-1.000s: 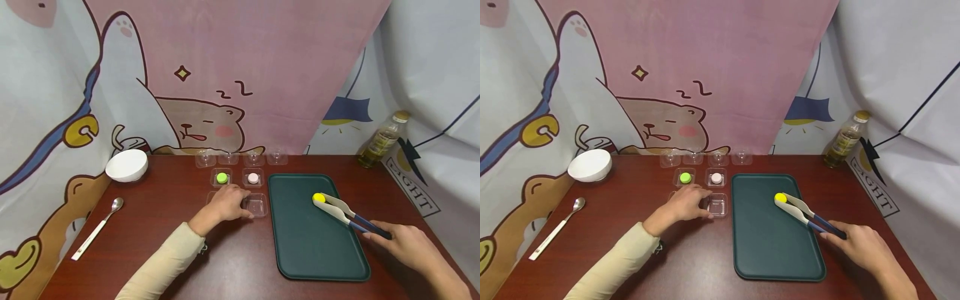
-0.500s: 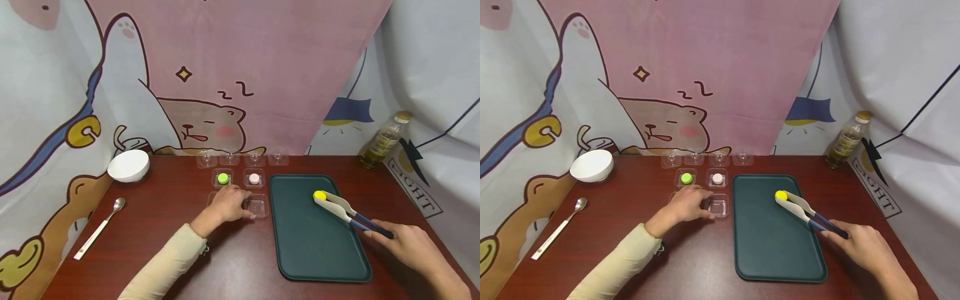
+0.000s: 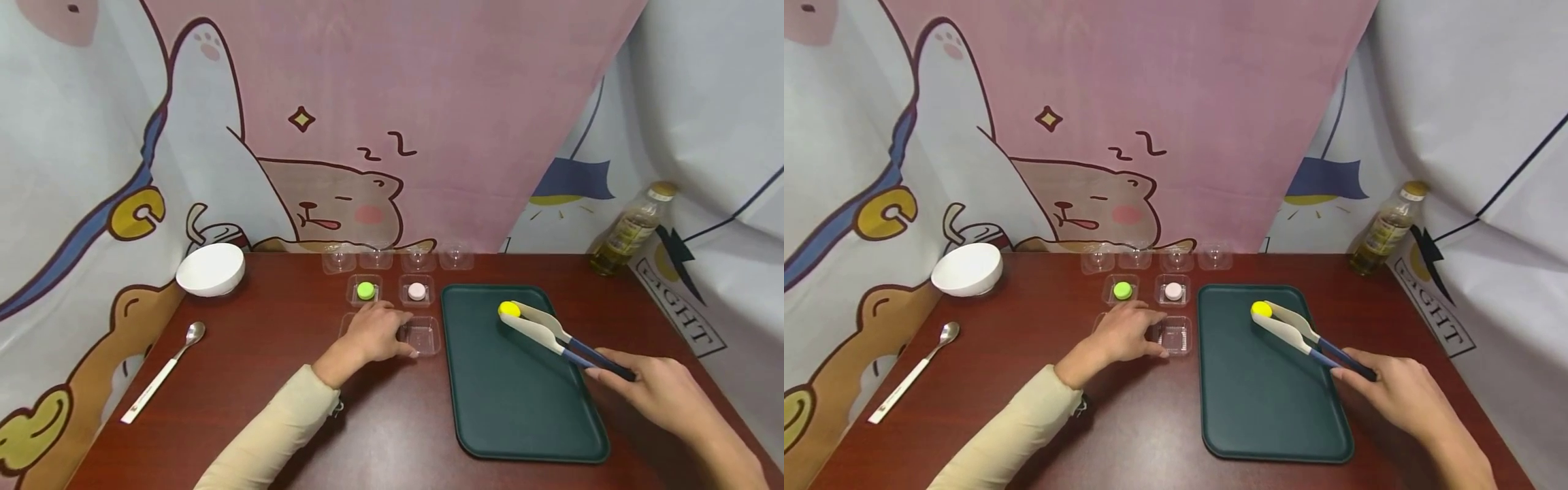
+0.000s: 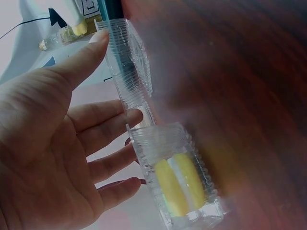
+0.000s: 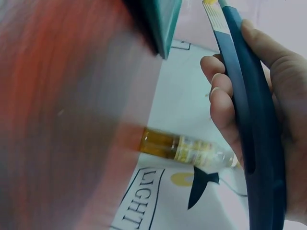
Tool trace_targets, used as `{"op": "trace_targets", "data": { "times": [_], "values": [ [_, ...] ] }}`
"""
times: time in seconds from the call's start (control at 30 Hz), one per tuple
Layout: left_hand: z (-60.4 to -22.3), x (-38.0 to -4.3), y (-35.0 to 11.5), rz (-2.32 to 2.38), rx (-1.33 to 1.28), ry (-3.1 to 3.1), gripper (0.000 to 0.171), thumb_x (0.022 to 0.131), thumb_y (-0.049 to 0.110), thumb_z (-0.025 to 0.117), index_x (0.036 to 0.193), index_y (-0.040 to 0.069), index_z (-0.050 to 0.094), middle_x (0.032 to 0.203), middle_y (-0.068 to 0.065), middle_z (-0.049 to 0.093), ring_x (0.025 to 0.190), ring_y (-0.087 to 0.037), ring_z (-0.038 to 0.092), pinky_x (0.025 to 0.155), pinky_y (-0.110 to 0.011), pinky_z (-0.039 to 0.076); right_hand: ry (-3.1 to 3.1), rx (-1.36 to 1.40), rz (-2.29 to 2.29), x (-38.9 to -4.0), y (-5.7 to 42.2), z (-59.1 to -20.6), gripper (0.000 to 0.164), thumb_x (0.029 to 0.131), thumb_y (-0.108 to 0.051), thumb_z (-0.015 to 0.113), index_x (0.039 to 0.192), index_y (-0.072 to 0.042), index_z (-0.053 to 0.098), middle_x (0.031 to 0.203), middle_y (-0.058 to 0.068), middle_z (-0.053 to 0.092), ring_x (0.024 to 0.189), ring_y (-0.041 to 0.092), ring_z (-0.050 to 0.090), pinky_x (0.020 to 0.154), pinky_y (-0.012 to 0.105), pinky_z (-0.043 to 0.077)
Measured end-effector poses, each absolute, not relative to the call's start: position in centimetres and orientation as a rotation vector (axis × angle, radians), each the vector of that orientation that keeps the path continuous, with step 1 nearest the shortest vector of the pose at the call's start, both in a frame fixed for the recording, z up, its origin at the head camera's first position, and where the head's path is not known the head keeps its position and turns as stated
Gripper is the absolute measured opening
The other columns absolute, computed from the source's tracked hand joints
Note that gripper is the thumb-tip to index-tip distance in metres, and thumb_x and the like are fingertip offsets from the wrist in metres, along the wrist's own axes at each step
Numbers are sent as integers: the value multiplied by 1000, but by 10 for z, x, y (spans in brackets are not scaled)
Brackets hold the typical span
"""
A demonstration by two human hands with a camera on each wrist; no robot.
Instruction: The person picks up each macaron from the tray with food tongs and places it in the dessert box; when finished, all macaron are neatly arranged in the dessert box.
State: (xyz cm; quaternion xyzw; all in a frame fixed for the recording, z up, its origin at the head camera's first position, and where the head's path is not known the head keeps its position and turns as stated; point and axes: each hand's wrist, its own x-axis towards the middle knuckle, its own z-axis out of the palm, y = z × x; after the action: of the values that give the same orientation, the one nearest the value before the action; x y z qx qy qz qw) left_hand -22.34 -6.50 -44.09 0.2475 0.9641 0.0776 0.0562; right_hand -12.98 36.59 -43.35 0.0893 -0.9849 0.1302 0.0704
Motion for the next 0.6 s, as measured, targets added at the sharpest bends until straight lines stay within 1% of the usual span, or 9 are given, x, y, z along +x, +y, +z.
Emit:
{"op": "trace_targets", "data": {
  "times": [0.03, 0.07, 0.13, 0.3, 0.43, 0.6],
  "values": [
    [-440, -224, -65, 234, 754, 2928, 73, 80, 59, 79, 141, 22, 62, 137, 6, 67, 138, -26, 51, 119, -49, 35, -2945, 285, 383, -130, 364, -432, 43, 89, -44, 76, 118, -12, 76, 63, -13, 58, 55, 0, 37, 51, 24, 29],
    [-439, -224, -64, 234, 755, 2928, 73, 80, 58, 79, 141, 22, 62, 137, 5, 67, 138, -26, 51, 120, -49, 34, -2933, 301, 379, -130, 361, -431, 42, 89, -43, 76, 118, -12, 76, 62, -14, 56, 55, -1, 35, 51, 24, 29],
    [-438, -225, -64, 230, 756, 2927, 72, 81, 58, 79, 141, 22, 62, 137, 5, 67, 138, -27, 51, 120, -50, 33, -2917, 326, 379, -132, 357, -428, 42, 89, -42, 76, 119, -13, 76, 57, -15, 46, 54, -1, 33, 50, 23, 27],
    [-438, -224, -63, 241, 738, 2920, 72, 81, 57, 79, 141, 22, 62, 137, 5, 67, 138, -26, 51, 120, -49, 33, -2898, 366, 381, -137, 348, -423, 43, 89, -40, 77, 120, -11, 76, 53, -15, 33, 50, -1, 27, 47, 22, 24],
    [-439, -223, -64, 257, 729, 2923, 73, 80, 57, 79, 141, 21, 62, 138, 5, 67, 138, -26, 51, 120, -48, 34, -2887, 394, 386, -140, 342, -422, 42, 88, -38, 79, 121, -12, 75, 53, -15, 29, 48, -1, 23, 46, 21, 24],
    [-441, -223, -64, 244, 731, 2922, 73, 80, 57, 79, 141, 22, 61, 138, 5, 67, 139, -26, 50, 120, -48, 34, -2907, 414, 403, -141, 333, -420, 42, 88, -39, 78, 121, -13, 75, 54, -15, 31, 47, -2, 25, 46, 21, 25]
  ]
}}
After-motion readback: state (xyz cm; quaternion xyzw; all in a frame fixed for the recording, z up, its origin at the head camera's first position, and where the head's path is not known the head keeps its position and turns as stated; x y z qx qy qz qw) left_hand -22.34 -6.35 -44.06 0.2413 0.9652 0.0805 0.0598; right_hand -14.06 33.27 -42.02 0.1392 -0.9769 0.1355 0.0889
